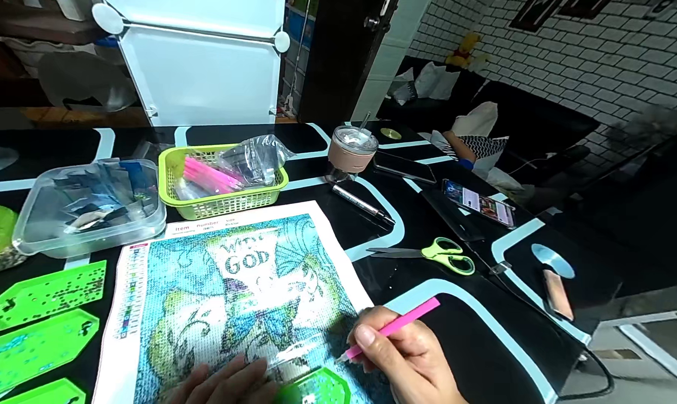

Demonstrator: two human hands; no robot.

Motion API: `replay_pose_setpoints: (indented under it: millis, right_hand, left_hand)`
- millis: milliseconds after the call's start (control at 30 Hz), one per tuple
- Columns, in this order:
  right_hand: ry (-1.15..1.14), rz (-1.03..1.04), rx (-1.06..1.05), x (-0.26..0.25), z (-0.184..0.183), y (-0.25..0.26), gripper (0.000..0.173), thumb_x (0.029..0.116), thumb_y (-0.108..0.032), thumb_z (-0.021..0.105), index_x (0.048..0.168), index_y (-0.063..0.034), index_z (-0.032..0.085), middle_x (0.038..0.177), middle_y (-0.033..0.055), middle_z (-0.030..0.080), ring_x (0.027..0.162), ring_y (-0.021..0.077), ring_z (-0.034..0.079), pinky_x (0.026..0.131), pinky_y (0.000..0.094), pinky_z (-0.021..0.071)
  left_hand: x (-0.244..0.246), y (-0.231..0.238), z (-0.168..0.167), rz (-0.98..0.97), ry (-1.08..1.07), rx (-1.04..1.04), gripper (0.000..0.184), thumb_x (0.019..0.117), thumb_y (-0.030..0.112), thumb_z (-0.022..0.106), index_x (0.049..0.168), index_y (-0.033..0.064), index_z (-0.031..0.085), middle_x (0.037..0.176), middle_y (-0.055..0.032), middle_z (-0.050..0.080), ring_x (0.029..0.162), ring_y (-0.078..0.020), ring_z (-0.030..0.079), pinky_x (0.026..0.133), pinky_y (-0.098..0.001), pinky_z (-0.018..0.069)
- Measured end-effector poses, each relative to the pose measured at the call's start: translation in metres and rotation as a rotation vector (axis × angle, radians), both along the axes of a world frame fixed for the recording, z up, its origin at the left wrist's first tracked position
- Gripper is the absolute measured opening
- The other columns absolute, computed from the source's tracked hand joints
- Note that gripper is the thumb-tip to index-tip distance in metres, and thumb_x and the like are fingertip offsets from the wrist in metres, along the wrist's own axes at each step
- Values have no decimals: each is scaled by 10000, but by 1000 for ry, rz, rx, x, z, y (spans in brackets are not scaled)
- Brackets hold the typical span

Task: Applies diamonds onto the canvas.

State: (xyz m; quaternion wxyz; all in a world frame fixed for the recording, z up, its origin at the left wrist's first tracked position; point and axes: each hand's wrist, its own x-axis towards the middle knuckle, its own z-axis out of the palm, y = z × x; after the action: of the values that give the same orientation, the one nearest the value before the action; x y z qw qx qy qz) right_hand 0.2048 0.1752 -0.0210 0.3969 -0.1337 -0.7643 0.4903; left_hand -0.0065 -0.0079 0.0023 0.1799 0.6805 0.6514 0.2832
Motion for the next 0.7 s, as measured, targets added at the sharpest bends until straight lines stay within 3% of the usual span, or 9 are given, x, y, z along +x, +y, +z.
replay_pose_setpoints:
  millis: [133, 267, 700]
  right_hand:
    - [-86, 72, 105, -2, -2, -4, 270, 1088, -202, 509, 916, -28, 622, 749, 42, 627, 709, 36, 602, 729, 196, 497]
    - [-133, 75, 191, -3, -2, -6, 276, 1077, -191, 517, 878, -35, 627, 739, 57, 613, 730, 72, 586, 787, 223, 460]
    - [-145, 84, 223, -2, -2, -8, 274, 1074, -186, 524, 870, -36, 628, 728, 58, 609, 729, 84, 580, 790, 224, 444]
  left_hand:
    - [2, 1, -4, -21, -24, 1, 503, 958, 402, 702, 1277, 13, 684, 1394, -217, 633, 1335, -426, 562, 1150, -594, 360]
    - [2, 1, -5, -16, -23, 2, 494, 959, 394, 700, 1275, 14, 688, 1387, -213, 640, 1330, -416, 572, 1146, -583, 374]
    - [1, 1, -4, -22, 13, -14, 500, 967, 415, 681, 1283, 28, 688, 1391, -201, 641, 1334, -405, 572, 1154, -587, 350]
